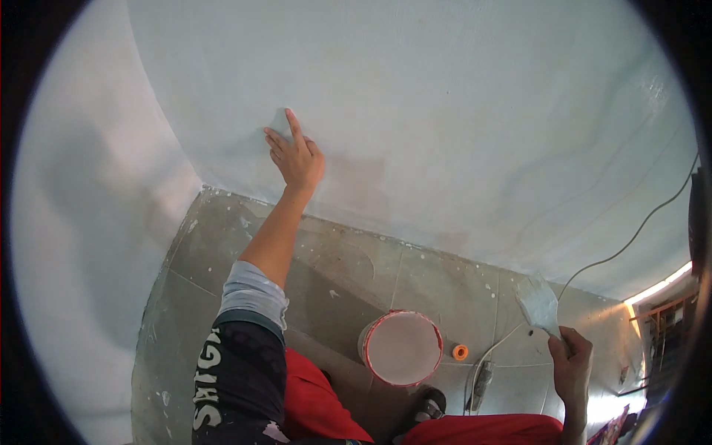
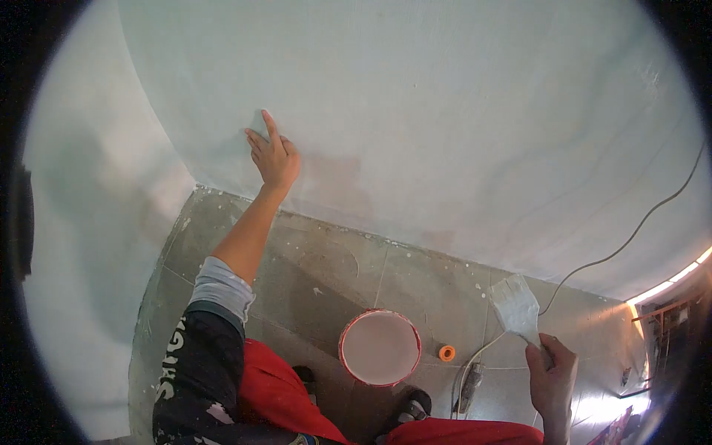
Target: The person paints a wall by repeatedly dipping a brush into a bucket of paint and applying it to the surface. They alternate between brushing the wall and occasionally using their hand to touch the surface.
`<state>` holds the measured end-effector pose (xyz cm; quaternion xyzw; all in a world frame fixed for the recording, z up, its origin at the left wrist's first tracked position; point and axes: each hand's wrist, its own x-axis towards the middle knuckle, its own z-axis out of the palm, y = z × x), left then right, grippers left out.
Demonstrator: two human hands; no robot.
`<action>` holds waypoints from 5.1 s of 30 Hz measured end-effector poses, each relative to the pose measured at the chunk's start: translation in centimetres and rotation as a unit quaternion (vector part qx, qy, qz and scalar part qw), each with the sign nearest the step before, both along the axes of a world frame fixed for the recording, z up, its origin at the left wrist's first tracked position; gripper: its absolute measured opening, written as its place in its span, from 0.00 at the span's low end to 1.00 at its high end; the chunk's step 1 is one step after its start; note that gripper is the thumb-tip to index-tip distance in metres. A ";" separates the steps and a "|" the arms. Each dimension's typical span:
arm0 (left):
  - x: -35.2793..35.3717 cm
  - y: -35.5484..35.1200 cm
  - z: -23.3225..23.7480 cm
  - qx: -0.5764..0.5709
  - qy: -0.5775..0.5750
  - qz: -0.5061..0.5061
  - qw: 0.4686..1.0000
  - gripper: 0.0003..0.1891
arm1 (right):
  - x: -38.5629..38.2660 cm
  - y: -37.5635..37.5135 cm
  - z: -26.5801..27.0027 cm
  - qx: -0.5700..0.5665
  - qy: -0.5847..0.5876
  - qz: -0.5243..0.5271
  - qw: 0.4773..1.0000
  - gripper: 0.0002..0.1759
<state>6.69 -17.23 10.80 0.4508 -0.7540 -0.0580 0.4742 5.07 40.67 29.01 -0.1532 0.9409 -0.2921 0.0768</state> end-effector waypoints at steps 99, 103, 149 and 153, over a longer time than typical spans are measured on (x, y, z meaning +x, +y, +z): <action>4.3 23.8 6.4 0.553 0.031 -0.699 0.452 0.13 | -14.3 0.1 -6.6 -0.010 0.037 -0.064 0.997 0.21; 2.7 28.3 8.1 0.547 -0.095 -0.689 0.466 0.12 | -16.4 3.9 -10.3 -0.046 0.033 -0.080 0.995 0.20; 5.7 43.8 13.5 0.479 -0.442 -0.390 0.650 0.09 | -34.5 13.0 -32.0 -0.207 0.247 0.000 0.947 0.12; 6.9 41.7 12.1 0.374 -0.472 -0.443 0.665 0.10 | -34.3 16.7 -31.1 -0.109 0.310 -0.023 0.944 0.11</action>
